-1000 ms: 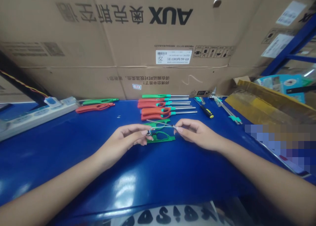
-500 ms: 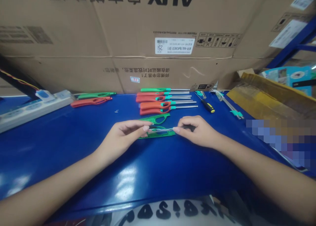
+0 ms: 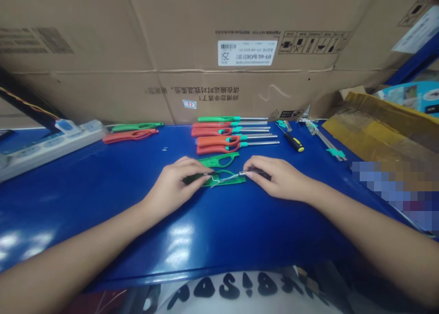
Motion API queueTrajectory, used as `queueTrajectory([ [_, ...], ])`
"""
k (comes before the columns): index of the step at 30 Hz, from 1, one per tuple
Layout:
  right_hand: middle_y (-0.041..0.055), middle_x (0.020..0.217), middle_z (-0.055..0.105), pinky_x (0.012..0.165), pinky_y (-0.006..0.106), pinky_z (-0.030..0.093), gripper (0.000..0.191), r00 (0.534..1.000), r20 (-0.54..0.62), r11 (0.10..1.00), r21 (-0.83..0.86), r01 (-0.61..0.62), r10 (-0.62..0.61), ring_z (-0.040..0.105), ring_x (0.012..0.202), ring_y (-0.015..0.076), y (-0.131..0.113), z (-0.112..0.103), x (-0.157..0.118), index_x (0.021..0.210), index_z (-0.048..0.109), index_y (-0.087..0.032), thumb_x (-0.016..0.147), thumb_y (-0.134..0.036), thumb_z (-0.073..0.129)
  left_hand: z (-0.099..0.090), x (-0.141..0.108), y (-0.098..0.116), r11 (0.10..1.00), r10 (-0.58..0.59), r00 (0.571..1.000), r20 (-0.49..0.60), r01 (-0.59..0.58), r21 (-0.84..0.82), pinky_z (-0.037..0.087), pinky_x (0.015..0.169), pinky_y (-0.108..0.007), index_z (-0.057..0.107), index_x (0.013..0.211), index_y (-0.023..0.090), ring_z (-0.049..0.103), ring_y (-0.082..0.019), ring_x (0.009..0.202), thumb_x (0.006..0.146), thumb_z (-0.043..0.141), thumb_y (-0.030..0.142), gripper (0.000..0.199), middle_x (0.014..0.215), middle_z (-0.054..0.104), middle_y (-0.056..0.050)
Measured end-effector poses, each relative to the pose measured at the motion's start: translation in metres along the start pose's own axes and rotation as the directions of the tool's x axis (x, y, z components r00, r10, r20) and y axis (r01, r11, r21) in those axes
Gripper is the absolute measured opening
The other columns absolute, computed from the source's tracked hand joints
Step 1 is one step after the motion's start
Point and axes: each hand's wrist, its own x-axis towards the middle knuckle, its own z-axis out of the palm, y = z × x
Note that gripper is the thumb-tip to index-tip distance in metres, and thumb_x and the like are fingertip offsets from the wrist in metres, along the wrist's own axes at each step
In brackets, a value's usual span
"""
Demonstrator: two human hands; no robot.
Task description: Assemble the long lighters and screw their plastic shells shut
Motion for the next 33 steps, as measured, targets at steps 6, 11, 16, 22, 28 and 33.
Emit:
queueTrajectory([
  [6, 0.0030, 0.102, 0.067, 0.076, 0.028, 0.046, 0.017, 1.000, 0.024, 1.000, -0.011, 0.017, -0.016, 0.063, 0.090, 0.0166, 0.001, -0.006, 0.000, 0.104, 0.063, -0.022, 0.102, -0.032, 0.050, 0.002, 0.000, -0.001, 1.000, -0.004, 0.999, 0.035, 0.004, 0.010, 0.056, 0.085, -0.033, 0.079, 0.104, 0.020, 0.069, -0.019, 0.092, 0.093, 0.069, 0.025, 0.016, 0.099, 0.076, -0.006],
  [11, 0.0030, 0.101, 0.070, 0.077, 0.029, 0.048, 0.018, 0.996, 0.040, 0.995, -0.055, 0.080, -0.078, 0.065, 0.091, 0.0169, 0.003, -0.008, -0.001, 0.102, 0.069, -0.021, 0.101, -0.029, 0.053, 0.003, 0.000, -0.002, 1.000, 0.014, 0.999, 0.051, -0.014, 0.008, 0.056, 0.088, -0.035, 0.079, 0.106, 0.020, 0.068, -0.021, 0.096, 0.092, 0.069, 0.024, 0.017, 0.100, 0.078, -0.006],
  [16, 0.0044, 0.101, 0.071, 0.079, 0.030, 0.047, 0.022, 0.985, 0.043, 0.973, -0.153, 0.173, -0.169, 0.065, 0.092, 0.0180, 0.004, -0.008, -0.001, 0.105, 0.073, -0.021, 0.102, -0.028, 0.052, 0.003, 0.000, -0.004, 1.000, 0.018, 0.998, 0.054, -0.018, 0.008, 0.056, 0.085, -0.036, 0.079, 0.105, 0.019, 0.068, -0.021, 0.092, 0.092, 0.069, 0.025, 0.018, 0.097, 0.079, -0.006],
  [22, 0.0053, 0.083, 0.068, 0.071, 0.032, 0.037, 0.028, 0.954, 0.063, 0.854, -0.430, 0.291, -0.294, 0.057, 0.078, 0.0184, -0.004, -0.007, -0.004, 0.100, 0.076, -0.018, 0.103, -0.024, 0.049, 0.004, 0.000, -0.003, 1.000, 0.007, 0.998, 0.055, -0.006, -0.024, 0.056, 0.081, -0.035, 0.080, 0.106, 0.021, 0.068, -0.021, 0.088, 0.092, 0.069, 0.026, 0.019, 0.095, 0.078, -0.007],
  [28, 0.0063, 0.083, 0.068, 0.068, 0.034, 0.032, 0.023, 0.933, 0.151, 0.754, -0.554, 0.353, -0.326, 0.053, 0.079, 0.0206, -0.013, -0.004, -0.005, 0.097, 0.074, -0.014, 0.098, -0.012, 0.051, 0.004, 0.001, 0.000, 0.999, 0.012, 0.998, 0.054, -0.010, -0.034, 0.056, 0.080, -0.036, 0.080, 0.107, 0.023, 0.068, -0.021, 0.085, 0.093, 0.069, 0.029, 0.019, 0.093, 0.079, -0.007],
  [33, 0.0067, 0.081, 0.068, 0.066, 0.035, 0.029, 0.018, 0.916, 0.210, 0.694, -0.601, 0.398, -0.343, 0.052, 0.077, 0.0220, -0.018, -0.003, -0.004, 0.086, 0.072, -0.013, 0.091, -0.007, 0.056, 0.005, 0.001, -0.001, 1.000, 0.016, 0.999, 0.051, -0.015, -0.027, 0.056, 0.078, -0.035, 0.080, 0.107, 0.023, 0.068, -0.021, 0.085, 0.093, 0.069, 0.029, 0.019, 0.093, 0.079, -0.007],
])
